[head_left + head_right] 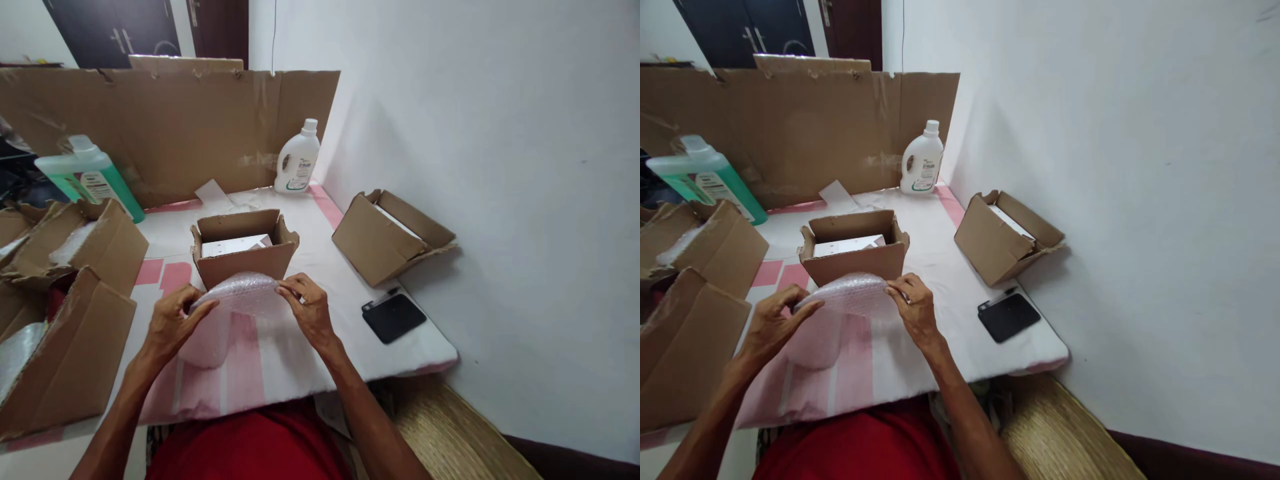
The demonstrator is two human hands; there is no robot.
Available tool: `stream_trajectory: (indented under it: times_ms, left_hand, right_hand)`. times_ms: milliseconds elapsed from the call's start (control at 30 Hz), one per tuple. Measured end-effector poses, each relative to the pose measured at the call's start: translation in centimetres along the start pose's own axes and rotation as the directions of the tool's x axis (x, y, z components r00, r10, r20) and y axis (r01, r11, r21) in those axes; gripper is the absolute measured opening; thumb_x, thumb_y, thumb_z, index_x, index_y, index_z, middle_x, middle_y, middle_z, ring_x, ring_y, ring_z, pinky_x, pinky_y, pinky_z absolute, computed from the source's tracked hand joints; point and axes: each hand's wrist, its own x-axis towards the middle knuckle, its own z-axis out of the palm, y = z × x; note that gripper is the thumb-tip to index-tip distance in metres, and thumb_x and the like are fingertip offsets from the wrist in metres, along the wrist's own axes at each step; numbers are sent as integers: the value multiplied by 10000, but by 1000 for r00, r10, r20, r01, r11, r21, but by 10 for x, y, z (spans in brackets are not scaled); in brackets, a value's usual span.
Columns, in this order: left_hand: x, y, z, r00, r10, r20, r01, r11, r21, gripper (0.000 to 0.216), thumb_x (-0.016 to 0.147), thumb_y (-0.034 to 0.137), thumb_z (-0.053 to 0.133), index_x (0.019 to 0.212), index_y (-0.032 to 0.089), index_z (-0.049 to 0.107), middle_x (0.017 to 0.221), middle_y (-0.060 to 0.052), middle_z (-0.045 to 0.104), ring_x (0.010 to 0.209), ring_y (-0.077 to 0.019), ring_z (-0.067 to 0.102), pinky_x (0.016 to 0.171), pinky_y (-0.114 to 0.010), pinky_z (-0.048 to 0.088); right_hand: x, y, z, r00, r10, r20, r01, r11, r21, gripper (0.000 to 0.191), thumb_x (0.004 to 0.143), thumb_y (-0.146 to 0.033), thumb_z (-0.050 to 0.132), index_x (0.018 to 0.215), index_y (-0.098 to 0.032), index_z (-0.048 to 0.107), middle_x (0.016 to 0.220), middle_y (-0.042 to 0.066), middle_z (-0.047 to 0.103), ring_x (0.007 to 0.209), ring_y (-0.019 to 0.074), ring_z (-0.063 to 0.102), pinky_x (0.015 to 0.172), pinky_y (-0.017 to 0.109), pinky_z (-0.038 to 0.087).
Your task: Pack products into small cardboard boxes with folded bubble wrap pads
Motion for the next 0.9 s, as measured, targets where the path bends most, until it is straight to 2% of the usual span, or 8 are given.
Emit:
stream_trajectory:
  times_ms: [100, 200, 300, 400, 500, 567, 667, 900]
  left_hand:
    - [-27, 21, -23, 912, 402, -81, -345, 859, 377, 227, 867, 345, 726, 753, 219, 575, 722, 36, 590, 661, -121, 536, 697, -261, 408]
    - [-59, 26, -30, 829, 557, -48, -444, 709, 548, 193, 877, 227, 703, 776, 229, 539, 783, 12, 637, 725, -151, 587, 758, -287, 425]
    - [-90, 17, -15, 859, 506, 78, -482, 747, 458, 147, 892, 243, 662, 812, 237, 538, 805, 0, 638, 734, -169, 601, 710, -289, 447]
    - [-111, 7, 8, 923, 332, 193, -380, 866, 326, 217, 843, 378, 731, 858, 241, 564, 827, 1, 638, 736, -175, 617, 654, -282, 488]
    - [-109, 8, 29, 959, 261, 113, -281, 930, 237, 207, 872, 392, 710, 963, 239, 605, 915, -20, 667, 844, -184, 666, 743, -303, 546]
    - [-96, 17, 41, 956, 289, 45, -293, 939, 183, 277, 902, 369, 681, 1144, 250, 622, 1059, -54, 690, 986, -205, 681, 860, -346, 562]
    - [-73, 36, 61, 920, 382, 89, -388, 919, 67, 441, 912, 339, 678, 1338, 287, 576, 1209, -77, 679, 1117, -219, 661, 956, -384, 554]
    - [-60, 59, 83, 883, 468, 42, -468, 883, -9, 307, 897, 251, 694, 1198, 261, 633, 1067, -62, 678, 1005, -201, 664, 882, -365, 557]
  right_hand:
    - [-6, -27, -14, 979, -174, -103, 160, 978, -134, 97, 969, -244, 664, 999, -239, 756, 865, 39, 654, 809, 193, 625, 723, 326, 528]
    - [-17, -44, -23, 956, -268, -124, 242, 952, -190, 44, 962, -200, 675, 966, -230, 707, 869, 37, 657, 824, 195, 622, 747, 334, 533]
    - [-31, -48, -27, 952, -293, -89, 269, 938, -218, 71, 966, -183, 665, 912, -229, 659, 851, 32, 649, 823, 199, 609, 759, 353, 524]
    - [-47, -44, -31, 958, -287, -18, 275, 932, -235, 104, 975, -148, 632, 901, -220, 641, 853, 35, 650, 819, 196, 597, 750, 352, 507]
    - [-61, -43, -36, 948, -313, 65, 318, 906, -279, 121, 970, -124, 621, 899, -215, 657, 927, 53, 671, 859, 199, 591, 766, 353, 494]
    - [-68, -48, -40, 946, -314, 86, 325, 896, -302, 130, 966, -119, 620, 903, -220, 670, 1002, 67, 673, 921, 209, 591, 791, 356, 498]
    - [-73, -58, -45, 948, -308, 84, 318, 888, -333, 129, 959, -126, 630, 912, -233, 684, 1062, 75, 667, 1003, 226, 582, 846, 378, 503]
    - [-74, -68, -51, 950, -309, 41, 302, 877, -373, 95, 957, -186, 653, 914, -257, 700, 1141, 74, 660, 1108, 260, 547, 937, 426, 488]
